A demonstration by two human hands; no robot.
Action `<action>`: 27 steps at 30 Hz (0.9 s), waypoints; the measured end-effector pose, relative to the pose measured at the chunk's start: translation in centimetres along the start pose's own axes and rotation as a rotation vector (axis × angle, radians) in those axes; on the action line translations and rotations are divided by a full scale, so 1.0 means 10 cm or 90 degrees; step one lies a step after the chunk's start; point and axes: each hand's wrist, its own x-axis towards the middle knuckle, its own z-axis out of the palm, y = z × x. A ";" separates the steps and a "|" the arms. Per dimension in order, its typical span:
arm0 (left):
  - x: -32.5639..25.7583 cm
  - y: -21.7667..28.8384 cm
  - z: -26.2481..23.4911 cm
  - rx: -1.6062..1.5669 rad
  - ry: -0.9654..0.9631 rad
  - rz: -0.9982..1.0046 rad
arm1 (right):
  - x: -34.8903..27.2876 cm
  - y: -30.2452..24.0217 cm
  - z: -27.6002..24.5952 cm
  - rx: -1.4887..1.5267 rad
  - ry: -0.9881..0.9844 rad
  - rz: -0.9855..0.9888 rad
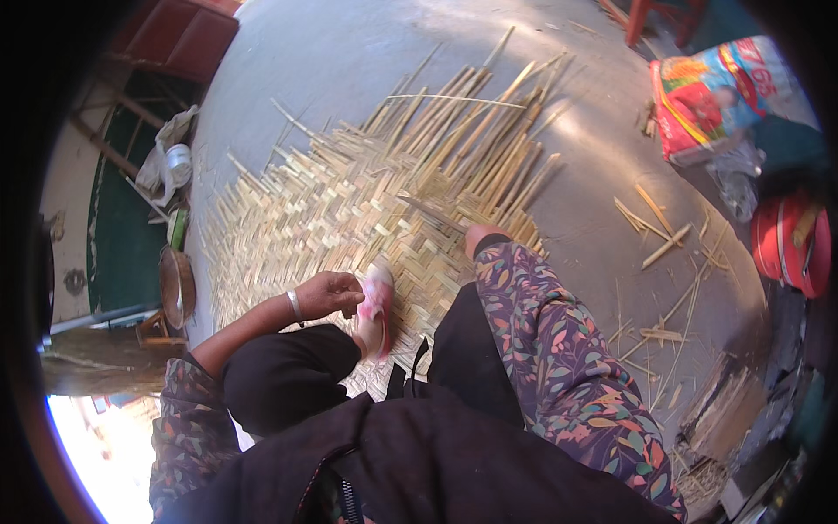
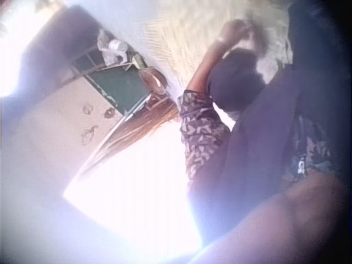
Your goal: The person sits on the floor and weaves a mat using dried palm leaves. They use a wooden block to press and tighten the weave, repeatedly adjusting the leaves and striking the mat to secure the pattern.
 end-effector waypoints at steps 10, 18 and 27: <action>1.21 0.76 -0.24 0.419 0.101 0.349 | 0.02 0.06 -0.01 0.002 0.065 -0.046; 2.54 1.24 -0.82 0.412 0.202 0.350 | -0.16 -0.03 0.12 0.063 0.175 0.009; 3.89 1.20 -0.76 0.430 -0.010 0.454 | -0.44 -0.23 0.37 0.137 0.206 0.046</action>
